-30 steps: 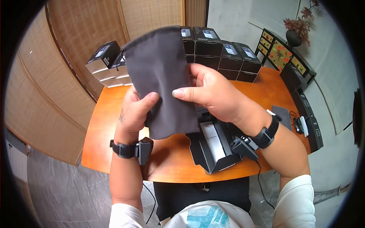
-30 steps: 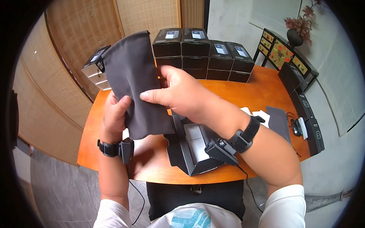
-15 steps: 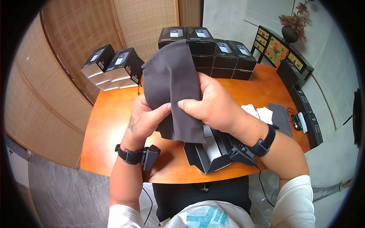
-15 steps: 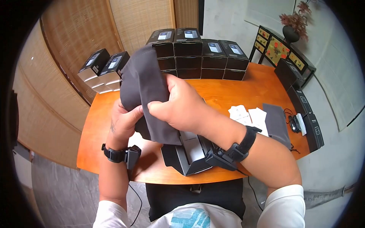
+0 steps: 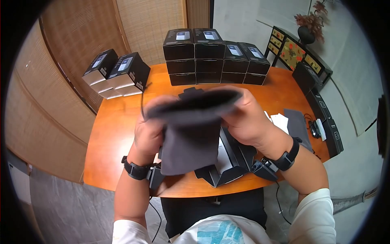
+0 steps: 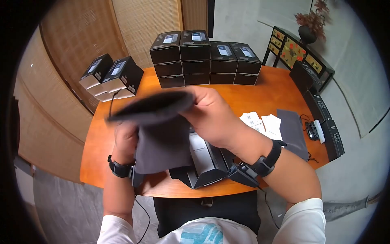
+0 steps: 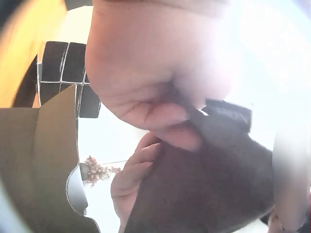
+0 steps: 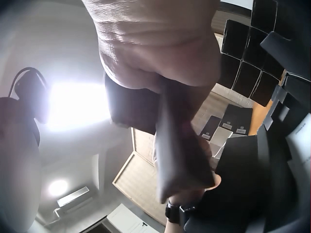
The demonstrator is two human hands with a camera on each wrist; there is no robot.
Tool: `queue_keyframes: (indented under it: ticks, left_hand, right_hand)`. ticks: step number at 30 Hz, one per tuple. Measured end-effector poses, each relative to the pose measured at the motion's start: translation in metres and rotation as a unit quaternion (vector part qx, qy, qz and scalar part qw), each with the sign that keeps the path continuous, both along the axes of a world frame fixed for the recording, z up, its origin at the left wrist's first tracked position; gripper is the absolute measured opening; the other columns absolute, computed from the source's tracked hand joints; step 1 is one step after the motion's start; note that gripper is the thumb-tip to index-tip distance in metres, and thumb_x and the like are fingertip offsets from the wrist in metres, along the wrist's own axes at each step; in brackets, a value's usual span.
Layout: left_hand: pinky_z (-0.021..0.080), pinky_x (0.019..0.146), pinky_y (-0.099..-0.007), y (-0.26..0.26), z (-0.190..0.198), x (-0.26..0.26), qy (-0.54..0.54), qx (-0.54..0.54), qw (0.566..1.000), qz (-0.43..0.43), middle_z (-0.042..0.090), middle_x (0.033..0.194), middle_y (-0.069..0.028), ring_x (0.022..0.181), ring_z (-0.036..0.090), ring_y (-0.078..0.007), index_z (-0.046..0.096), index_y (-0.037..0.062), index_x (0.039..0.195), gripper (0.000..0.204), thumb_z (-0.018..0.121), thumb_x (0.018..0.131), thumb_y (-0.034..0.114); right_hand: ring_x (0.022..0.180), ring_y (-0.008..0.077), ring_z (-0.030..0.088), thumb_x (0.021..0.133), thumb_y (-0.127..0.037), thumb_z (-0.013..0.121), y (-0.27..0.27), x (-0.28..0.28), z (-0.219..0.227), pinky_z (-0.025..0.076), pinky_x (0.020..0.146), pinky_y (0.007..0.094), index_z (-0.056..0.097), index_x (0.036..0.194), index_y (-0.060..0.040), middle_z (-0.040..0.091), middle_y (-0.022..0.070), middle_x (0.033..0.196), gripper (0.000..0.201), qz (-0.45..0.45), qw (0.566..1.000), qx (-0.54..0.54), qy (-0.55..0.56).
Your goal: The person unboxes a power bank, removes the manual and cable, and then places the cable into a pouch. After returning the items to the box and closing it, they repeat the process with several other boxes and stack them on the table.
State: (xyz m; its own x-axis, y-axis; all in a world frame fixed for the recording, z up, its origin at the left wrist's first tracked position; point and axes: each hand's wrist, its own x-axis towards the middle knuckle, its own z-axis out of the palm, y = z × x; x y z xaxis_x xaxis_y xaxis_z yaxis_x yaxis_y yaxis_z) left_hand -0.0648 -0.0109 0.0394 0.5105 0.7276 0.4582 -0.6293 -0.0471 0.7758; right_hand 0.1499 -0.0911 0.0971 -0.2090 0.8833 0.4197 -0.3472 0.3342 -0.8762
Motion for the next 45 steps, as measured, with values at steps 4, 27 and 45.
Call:
queue_keyframes:
  ticks: [4, 27, 45]
  left_hand:
    - [0.054, 0.081, -0.0245, 0.013, -0.011, -0.011, 0.025, -0.044, 0.996, -0.074, 0.068, 0.103, -0.0067, 0.09, 0.065, -0.0136, 0.065, 0.0055, 0.1, 0.011, 0.054, 0.099, 0.007]
    - [0.058, 0.072, -0.0221, -0.007, 0.011, 0.01, 0.272, 0.044, 0.96, -0.045, 0.071, 0.098, -0.0054, 0.084, 0.07, -0.0097, 0.065, 0.0016, 0.112, 0.027, 0.079, 0.091, 0.012]
    - [0.053, 0.094, -0.0424, -0.02, -0.001, 0.031, 0.441, 0.539, 0.701, 0.157, 0.066, 0.116, -0.0165, 0.11, 0.062, -0.0373, 0.065, 0.0033, 0.123, 0.046, 0.072, 0.078, -0.003]
  right_hand:
    - [0.115, 0.0234, 0.065, 0.096, 0.002, 0.062, 0.009, 0.02, -0.01, 0.053, 0.102, 0.035, 0.073, 0.115, -0.002, 0.066, 0.0174, 0.126, 0.022, 0.033, 0.996, 0.006, -0.083]
    - [0.099, 0.0376, 0.061, 0.083, 0.0, 0.063, -0.024, 0.007, -0.007, 0.052, 0.086, 0.0464, 0.062, 0.132, -0.0156, 0.052, 0.0168, 0.107, 0.051, -0.325, 0.798, 0.184, -0.474]
    - [0.102, 0.0344, 0.066, 0.088, -0.007, 0.067, -0.046, 0.009, -0.023, 0.056, 0.087, 0.043, 0.066, 0.113, -0.0055, 0.064, 0.0125, 0.106, 0.026, -0.137, 0.717, 0.039, -0.683]
